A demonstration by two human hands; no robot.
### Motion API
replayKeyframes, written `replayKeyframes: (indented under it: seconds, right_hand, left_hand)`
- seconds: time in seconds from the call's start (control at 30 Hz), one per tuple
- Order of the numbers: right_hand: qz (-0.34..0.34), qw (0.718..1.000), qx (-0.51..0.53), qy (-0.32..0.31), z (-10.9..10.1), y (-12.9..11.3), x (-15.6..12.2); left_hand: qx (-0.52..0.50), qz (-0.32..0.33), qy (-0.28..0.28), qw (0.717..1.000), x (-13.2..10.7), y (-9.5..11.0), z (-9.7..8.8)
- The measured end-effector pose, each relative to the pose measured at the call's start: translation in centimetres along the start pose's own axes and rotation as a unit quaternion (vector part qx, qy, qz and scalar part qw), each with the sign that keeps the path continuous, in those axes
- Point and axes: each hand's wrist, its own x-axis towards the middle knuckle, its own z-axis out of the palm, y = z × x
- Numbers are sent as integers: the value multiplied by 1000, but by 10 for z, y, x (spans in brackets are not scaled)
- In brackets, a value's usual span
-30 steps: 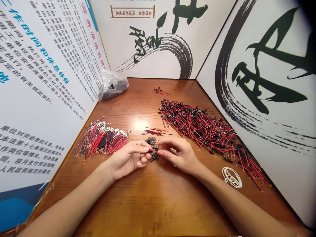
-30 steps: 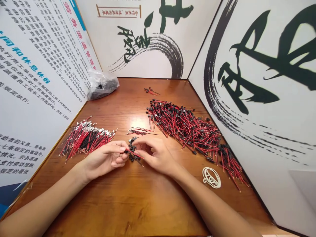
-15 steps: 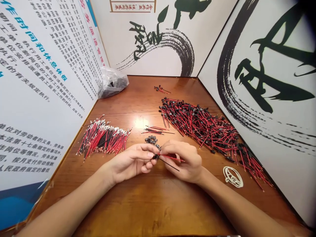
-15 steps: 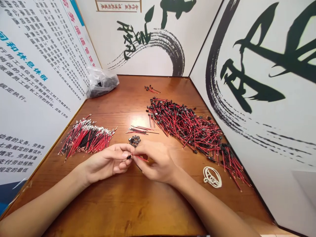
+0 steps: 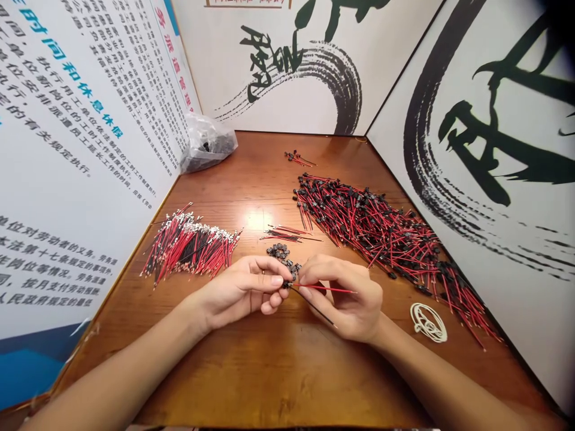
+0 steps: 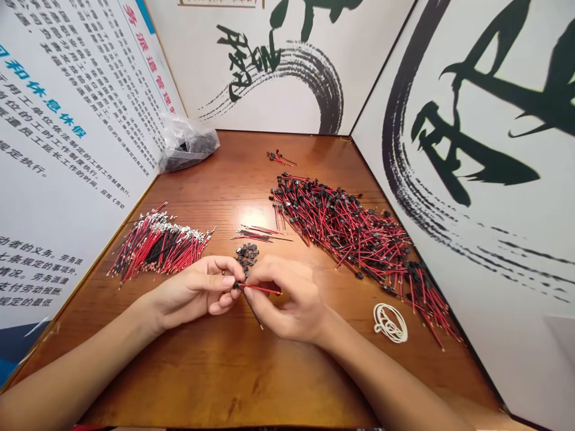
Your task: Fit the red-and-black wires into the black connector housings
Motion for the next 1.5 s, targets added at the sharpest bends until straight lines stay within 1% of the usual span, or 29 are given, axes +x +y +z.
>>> replayKeyframes:
  seconds: [0.2,0.4,0.6,0.73,0.87,0.93,1.17,1.3,1.5]
  right_hand:
    - [6,1000,-10,-6,-2,0,1]
    - [-22,999,-30,-18,0,-1,0]
    - [-32,999,-40,-3,4,-1,-3]
    - [-34,997,-70,7,3,1,-2]
    - [-68,992,-101,-17,0,3,-1]
    - [-74,991,-107,-28,0,4,-2]
    - [-61,987,-132,-63,0,4,-3]
    - [-52,986,-146,-69,0,5,-5]
    - [-47,988,-129,-70,1,10,-9]
  left_hand:
    - [-2,-5,3,1000,-1,0,-1]
    - [-3,-2,12,1000,0,-1,-1]
    - [8,23,24,999,1,-2,0]
    - [9,33,31,999,2,-2,0]
    - [2,29,35,999,2,-2,0]
    - [0,28,36,999,2,-2,1]
    - [10,35,44,998,2,-3,1]
    - [-1,34,55,998,3,-7,2]
    - [-4,34,65,997,3,-10,3]
